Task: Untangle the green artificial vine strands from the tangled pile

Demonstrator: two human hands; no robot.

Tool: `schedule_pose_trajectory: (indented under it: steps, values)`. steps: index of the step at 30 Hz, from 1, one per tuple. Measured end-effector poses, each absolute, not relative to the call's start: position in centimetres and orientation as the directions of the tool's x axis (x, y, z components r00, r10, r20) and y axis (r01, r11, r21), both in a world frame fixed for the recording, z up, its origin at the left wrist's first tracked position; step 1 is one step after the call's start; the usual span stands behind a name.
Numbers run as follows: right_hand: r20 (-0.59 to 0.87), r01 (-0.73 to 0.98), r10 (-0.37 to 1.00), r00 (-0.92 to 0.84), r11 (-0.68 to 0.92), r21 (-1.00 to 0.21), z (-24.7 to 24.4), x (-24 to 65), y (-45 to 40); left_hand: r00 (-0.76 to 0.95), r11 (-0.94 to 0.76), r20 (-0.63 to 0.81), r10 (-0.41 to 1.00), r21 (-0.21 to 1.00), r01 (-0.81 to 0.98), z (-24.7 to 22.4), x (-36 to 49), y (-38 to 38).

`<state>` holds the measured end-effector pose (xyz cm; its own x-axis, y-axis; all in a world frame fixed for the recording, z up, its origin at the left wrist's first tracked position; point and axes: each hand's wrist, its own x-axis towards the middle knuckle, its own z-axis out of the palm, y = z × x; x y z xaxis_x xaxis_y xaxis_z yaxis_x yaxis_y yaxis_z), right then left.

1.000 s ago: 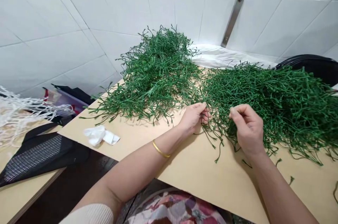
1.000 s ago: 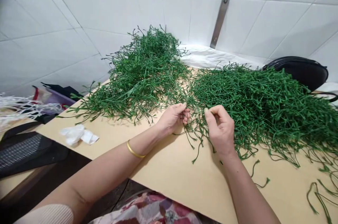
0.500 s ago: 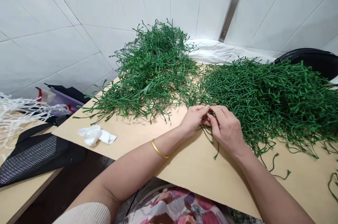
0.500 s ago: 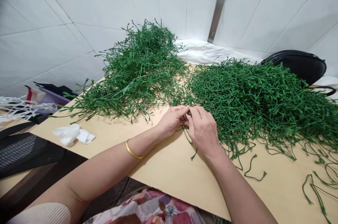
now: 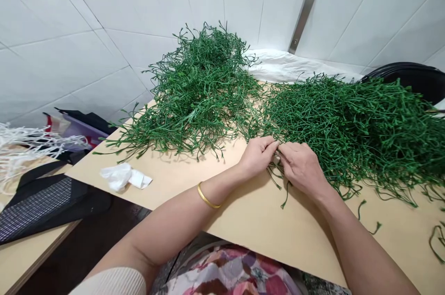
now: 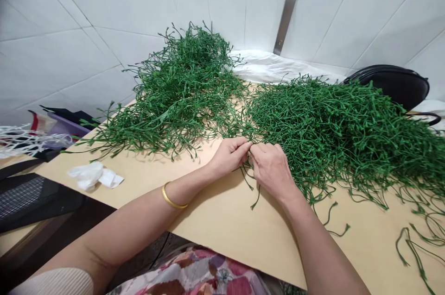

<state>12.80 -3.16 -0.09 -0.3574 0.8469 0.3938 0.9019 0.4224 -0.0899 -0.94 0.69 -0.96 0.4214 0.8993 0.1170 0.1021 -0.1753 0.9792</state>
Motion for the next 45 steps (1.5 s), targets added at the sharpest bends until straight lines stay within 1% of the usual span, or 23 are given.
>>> schedule_pose_trajectory:
  steps: [2,5,7,9,10,12,14,16,17,19,20,22,24,25,26,28,29,31,34,37,40,42,45]
  values:
    - [0.387,0.839,0.857,-0.341,0.463,-0.287,0.3,13.1,-3.2,0.476,0.015,0.000,0.879,0.999,-0.029,-0.7,-0.9,0.7]
    - [0.350,0.676,0.873,-0.339,0.485,-0.554,1.2,12.9,-3.8,0.513,0.308,-0.152,0.845,0.923,-0.233,-0.6,-0.8,1.2]
    - [0.329,0.580,0.861,-0.387,0.505,-0.639,1.9,12.5,-4.3,0.467,0.419,-0.233,0.853,0.840,-0.345,-0.6,-0.8,1.7]
    - [0.367,0.555,0.849,-0.380,0.527,-0.643,2.5,12.3,-4.7,0.417,0.446,-0.272,0.867,0.797,-0.407,-0.8,-0.9,2.2]
    - [0.422,0.590,0.851,-0.313,0.522,-0.615,2.6,12.4,-4.8,0.412,0.439,-0.267,0.871,0.797,-0.414,-0.9,-0.9,2.2]
    - [0.564,0.743,0.821,-0.092,0.434,-0.510,2.8,13.1,-4.7,0.438,0.407,-0.225,0.870,0.830,-0.382,-1.0,-0.9,2.1]
    - [0.677,0.904,0.730,0.095,0.221,-0.365,2.7,14.5,-4.3,0.485,0.367,-0.183,0.855,0.875,-0.316,-1.1,-0.9,1.7]
    - [0.707,0.973,0.690,0.158,0.012,-0.229,2.7,16.0,-4.0,0.510,0.322,-0.156,0.846,0.911,-0.256,-1.1,-0.8,1.3]
    - [0.711,0.983,0.684,0.163,-0.054,-0.174,2.8,16.6,-4.0,0.511,0.304,-0.147,0.847,0.923,-0.237,-1.1,-0.8,1.2]
    - [0.708,0.987,0.687,0.164,-0.115,-0.117,3.1,17.1,-4.1,0.510,0.280,-0.137,0.849,0.936,-0.214,-1.0,-0.7,1.1]
    - [0.697,0.988,0.701,0.154,-0.102,-0.116,3.2,16.9,-4.2,0.513,0.266,-0.130,0.849,0.943,-0.201,-1.0,-0.7,1.0]
    - [0.641,0.981,0.758,0.123,0.005,-0.195,3.5,16.0,-4.4,0.519,0.221,-0.108,0.848,0.962,-0.160,-0.9,-0.6,0.8]
    - [0.535,0.924,0.842,0.077,0.141,-0.354,3.4,14.6,-4.3,0.518,0.115,-0.047,0.854,0.988,-0.101,-0.9,-0.5,0.5]
    - [0.471,0.881,0.880,0.063,0.173,-0.441,3.2,14.0,-4.1,0.516,0.029,0.007,0.856,0.998,-0.062,-1.0,-0.5,0.4]
    - [0.405,0.843,0.912,0.059,0.172,-0.510,2.9,13.4,-3.9,0.517,-0.072,0.071,0.853,0.997,-0.018,-1.1,-0.5,0.2]
    - [0.310,0.791,0.948,0.075,0.133,-0.598,2.1,12.7,-3.2,0.530,-0.278,0.197,0.824,0.958,0.076,-1.3,-0.5,0.0]
    - [0.289,0.771,0.953,0.086,0.120,-0.625,1.7,12.5,-2.9,0.545,-0.360,0.242,0.803,0.925,0.119,-1.4,-0.5,0.0]
    - [0.274,0.722,0.957,0.099,0.120,-0.681,1.2,12.5,-2.4,0.577,-0.454,0.281,0.767,0.873,0.179,-1.6,-0.5,-0.2]
    - [0.256,0.609,0.956,0.142,0.119,-0.784,1.1,12.7,-2.2,0.552,-0.505,0.335,0.763,0.843,0.186,-1.3,-0.7,-0.3]
    - [0.235,0.455,0.953,0.190,0.126,-0.882,1.4,13.0,-2.3,0.344,-0.544,0.473,0.811,0.826,0.148,-0.3,-1.1,-0.3]
    - [0.212,0.317,0.958,0.195,0.143,-0.938,1.3,13.4,-2.2,0.149,-0.585,0.569,0.809,0.803,0.109,0.7,-1.7,0.0]
    - [0.220,0.290,0.957,0.189,0.160,-0.944,1.2,13.6,-2.1,0.122,-0.604,0.592,0.797,0.789,0.113,0.9,-2.0,0.2]
    - [0.233,0.298,0.963,0.138,0.184,-0.937,1.3,13.6,-2.2,0.172,-0.633,0.610,0.774,0.751,0.185,0.8,-2.1,0.4]
